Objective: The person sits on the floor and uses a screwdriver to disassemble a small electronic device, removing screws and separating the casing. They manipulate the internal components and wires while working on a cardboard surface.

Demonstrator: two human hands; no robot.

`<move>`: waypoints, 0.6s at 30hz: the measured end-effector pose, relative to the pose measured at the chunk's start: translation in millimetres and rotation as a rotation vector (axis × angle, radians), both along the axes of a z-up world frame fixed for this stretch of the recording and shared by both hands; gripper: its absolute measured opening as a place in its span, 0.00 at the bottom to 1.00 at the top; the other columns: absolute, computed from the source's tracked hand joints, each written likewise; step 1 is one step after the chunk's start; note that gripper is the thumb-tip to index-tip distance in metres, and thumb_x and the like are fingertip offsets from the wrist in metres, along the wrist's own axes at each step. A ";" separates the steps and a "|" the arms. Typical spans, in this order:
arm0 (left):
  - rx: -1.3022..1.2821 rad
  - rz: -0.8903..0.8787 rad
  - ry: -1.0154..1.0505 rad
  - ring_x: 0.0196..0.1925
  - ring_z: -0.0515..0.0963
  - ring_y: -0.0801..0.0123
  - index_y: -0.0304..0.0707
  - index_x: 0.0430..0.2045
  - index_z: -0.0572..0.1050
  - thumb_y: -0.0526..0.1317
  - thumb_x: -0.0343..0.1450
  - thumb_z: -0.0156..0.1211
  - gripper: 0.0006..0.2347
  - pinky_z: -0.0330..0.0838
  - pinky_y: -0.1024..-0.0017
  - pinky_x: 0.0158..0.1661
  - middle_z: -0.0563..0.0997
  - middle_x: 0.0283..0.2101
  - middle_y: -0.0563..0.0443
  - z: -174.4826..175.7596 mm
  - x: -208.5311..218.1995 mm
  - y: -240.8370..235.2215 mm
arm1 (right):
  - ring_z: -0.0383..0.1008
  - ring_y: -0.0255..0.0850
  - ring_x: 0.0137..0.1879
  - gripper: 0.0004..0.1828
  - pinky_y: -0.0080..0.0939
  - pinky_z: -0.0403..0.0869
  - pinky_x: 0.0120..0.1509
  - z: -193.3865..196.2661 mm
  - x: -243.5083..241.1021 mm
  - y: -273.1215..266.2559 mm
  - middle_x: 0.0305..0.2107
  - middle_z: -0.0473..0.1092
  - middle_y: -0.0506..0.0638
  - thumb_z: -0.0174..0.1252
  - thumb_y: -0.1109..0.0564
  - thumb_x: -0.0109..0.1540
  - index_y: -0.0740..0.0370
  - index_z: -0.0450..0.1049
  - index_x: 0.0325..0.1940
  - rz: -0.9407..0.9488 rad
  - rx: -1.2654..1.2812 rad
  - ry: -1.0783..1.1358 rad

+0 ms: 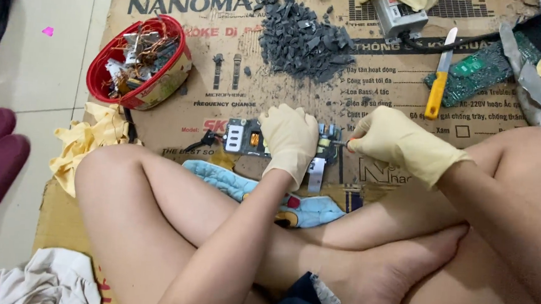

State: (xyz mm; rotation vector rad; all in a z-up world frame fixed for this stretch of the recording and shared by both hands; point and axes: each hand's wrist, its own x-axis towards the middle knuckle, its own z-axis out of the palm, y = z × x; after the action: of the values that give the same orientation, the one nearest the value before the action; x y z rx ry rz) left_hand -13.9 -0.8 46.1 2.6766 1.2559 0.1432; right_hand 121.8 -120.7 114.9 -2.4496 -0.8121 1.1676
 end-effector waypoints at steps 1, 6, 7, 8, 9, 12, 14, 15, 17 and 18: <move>-0.002 -0.006 0.002 0.46 0.78 0.46 0.42 0.28 0.82 0.49 0.71 0.41 0.18 0.60 0.48 0.56 0.82 0.38 0.39 -0.1 2.0 0.4 | 0.73 0.42 0.18 0.12 0.35 0.67 0.20 -0.8 0.7 -0.6 0.18 0.78 0.60 0.62 0.59 0.58 0.62 0.85 0.43 -0.006 -0.002 0.002; 0.006 0.005 0.044 0.45 0.77 0.45 0.43 0.26 0.81 0.49 0.70 0.42 0.17 0.59 0.48 0.54 0.81 0.38 0.37 5.3 3.5 -1.1 | 0.70 0.43 0.17 0.14 0.38 0.67 0.21 -20.9 1.1 -10.6 0.17 0.76 0.62 0.61 0.60 0.56 0.67 0.83 0.42 -0.182 0.026 0.167; 0.004 0.002 0.046 0.45 0.77 0.45 0.43 0.26 0.81 0.49 0.70 0.42 0.17 0.59 0.48 0.54 0.81 0.38 0.37 3.9 5.5 -1.3 | 0.70 0.43 0.17 0.14 0.38 0.67 0.21 -9.4 -5.9 -10.7 0.17 0.76 0.62 0.61 0.60 0.56 0.67 0.83 0.42 -0.186 0.024 0.169; 0.003 0.003 0.039 0.44 0.77 0.44 0.43 0.27 0.81 0.49 0.70 0.42 0.17 0.59 0.48 0.54 0.80 0.37 0.37 2.8 6.1 -0.9 | 0.70 0.44 0.17 0.13 0.38 0.68 0.20 2.6 -13.4 -9.2 0.17 0.76 0.62 0.61 0.61 0.58 0.67 0.83 0.45 -0.239 0.012 0.202; 0.001 0.005 0.032 0.44 0.77 0.44 0.43 0.27 0.81 0.49 0.70 0.43 0.16 0.59 0.48 0.54 0.80 0.37 0.37 2.4 6.0 -0.5 | 0.69 0.44 0.16 0.13 0.38 0.69 0.19 15.1 -21.5 -7.9 0.17 0.76 0.62 0.61 0.61 0.60 0.67 0.82 0.47 -0.292 -0.001 0.235; -0.030 0.010 0.057 0.45 0.77 0.45 0.43 0.26 0.81 0.49 0.70 0.43 0.17 0.59 0.48 0.55 0.81 0.38 0.36 5.0 2.9 -0.9 | 0.79 0.45 0.24 0.17 0.46 0.79 0.29 -10.7 -40.8 -22.1 0.15 0.76 0.55 0.62 0.53 0.53 0.60 0.84 0.43 -0.303 0.091 0.080; -0.029 0.008 0.061 0.45 0.78 0.46 0.43 0.27 0.81 0.49 0.71 0.42 0.17 0.60 0.48 0.54 0.81 0.38 0.38 7.3 4.3 -1.7 | 0.79 0.50 0.33 0.14 0.52 0.78 0.39 -41.0 -61.5 -38.1 0.23 0.78 0.54 0.63 0.51 0.54 0.56 0.83 0.41 -0.291 0.204 -0.101; -0.026 0.012 0.061 0.45 0.78 0.48 0.44 0.27 0.81 0.49 0.71 0.42 0.17 0.60 0.48 0.54 0.81 0.38 0.40 8.1 2.7 -1.0 | 0.80 0.56 0.43 0.12 0.59 0.76 0.48 -56.5 -73.6 -44.9 0.30 0.80 0.53 0.63 0.49 0.56 0.52 0.83 0.40 -0.272 0.319 -0.284; -0.015 0.014 0.041 0.45 0.78 0.50 0.46 0.27 0.82 0.51 0.70 0.42 0.18 0.60 0.47 0.54 0.81 0.36 0.41 2.2 5.7 4.0 | 0.80 0.56 0.45 0.12 0.58 0.76 0.49 -55.1 -89.9 -44.9 0.33 0.80 0.54 0.63 0.51 0.58 0.52 0.82 0.44 -0.300 0.394 -0.323; -0.021 0.014 0.021 0.44 0.79 0.51 0.48 0.26 0.82 0.52 0.70 0.42 0.18 0.60 0.45 0.53 0.81 0.35 0.42 -5.0 3.0 1.0 | 0.80 0.55 0.46 0.13 0.58 0.76 0.49 -56.7 -101.7 -50.4 0.37 0.80 0.55 0.62 0.53 0.59 0.52 0.81 0.48 -0.328 0.450 -0.364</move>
State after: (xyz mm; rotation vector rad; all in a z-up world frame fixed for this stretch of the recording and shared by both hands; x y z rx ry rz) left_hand -10.9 0.2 41.1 2.6590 1.2752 0.1028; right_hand 20.1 -171.1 58.2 -2.3113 -0.6421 0.3752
